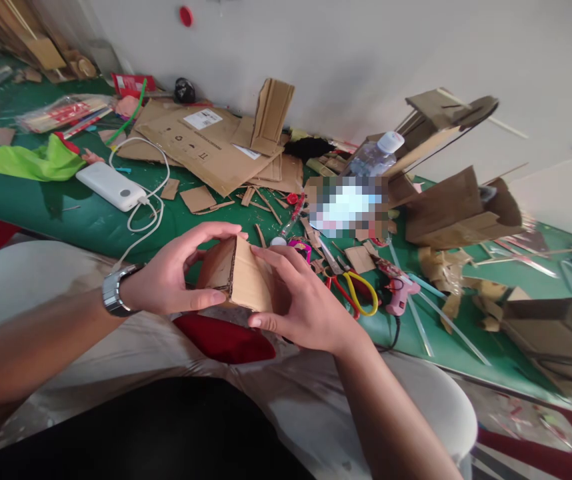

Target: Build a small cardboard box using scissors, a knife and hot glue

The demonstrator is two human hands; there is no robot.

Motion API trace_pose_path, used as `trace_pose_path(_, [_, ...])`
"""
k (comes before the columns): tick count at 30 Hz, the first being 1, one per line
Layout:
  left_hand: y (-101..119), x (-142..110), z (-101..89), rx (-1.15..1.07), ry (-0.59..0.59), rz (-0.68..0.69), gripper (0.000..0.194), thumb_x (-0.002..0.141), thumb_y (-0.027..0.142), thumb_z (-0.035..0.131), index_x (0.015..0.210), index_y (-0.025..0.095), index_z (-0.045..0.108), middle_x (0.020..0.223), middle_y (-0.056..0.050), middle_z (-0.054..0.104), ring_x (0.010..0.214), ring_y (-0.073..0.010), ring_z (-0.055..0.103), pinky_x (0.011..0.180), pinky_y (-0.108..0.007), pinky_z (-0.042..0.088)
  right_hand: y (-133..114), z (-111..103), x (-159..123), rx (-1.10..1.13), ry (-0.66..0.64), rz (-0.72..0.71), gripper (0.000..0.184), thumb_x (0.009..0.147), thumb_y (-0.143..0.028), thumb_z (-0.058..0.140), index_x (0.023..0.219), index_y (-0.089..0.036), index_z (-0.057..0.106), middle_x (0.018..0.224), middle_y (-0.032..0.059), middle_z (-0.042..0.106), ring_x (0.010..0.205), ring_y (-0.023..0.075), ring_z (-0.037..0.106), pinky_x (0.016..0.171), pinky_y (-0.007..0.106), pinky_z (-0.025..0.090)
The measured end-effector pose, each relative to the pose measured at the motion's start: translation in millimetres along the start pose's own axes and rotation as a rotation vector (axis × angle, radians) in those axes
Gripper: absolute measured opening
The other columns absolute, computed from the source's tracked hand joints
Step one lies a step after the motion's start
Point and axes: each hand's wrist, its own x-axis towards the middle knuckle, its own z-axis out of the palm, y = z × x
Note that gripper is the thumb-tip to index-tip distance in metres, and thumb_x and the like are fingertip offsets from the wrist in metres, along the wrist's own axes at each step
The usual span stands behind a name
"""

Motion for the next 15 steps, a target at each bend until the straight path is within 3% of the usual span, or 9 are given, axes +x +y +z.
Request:
trace_pose_path(7, [-2.8,3.1,0.3,0.022,-0.015,0.095,0.062,0.091,0.04,0.089,0.149,0.028,0.069,0.15,-0.015,0.074,0.145,-0.0373,0.068,0.125,-0.057,0.057,-3.8,-0.5,1.6,0.025,-0.012,0.022,0.099,0.094,-0.083,0.074,0.17,-0.026,0.046,0.158,0.022,0.058,0.144,0.0411,0.066,0.12,0.06,0.059])
trace_pose_path(15, [0.9,3.4,1.0,0.023,-0.025,0.059,0.053,0.093,0.036,0.086,0.142,0.023,0.069,0.151,-0.018,0.071,0.145,-0.0361,0.068,0.124,-0.054,0.056,-7.1,-0.4,0.8,0.04,-0.026,0.051,0.099,0.095,-0.082,0.073,0.171,-0.025,0.047,0.16,0.0215,0.058,0.144,0.0403,0.066,0.122,0.059,0.057])
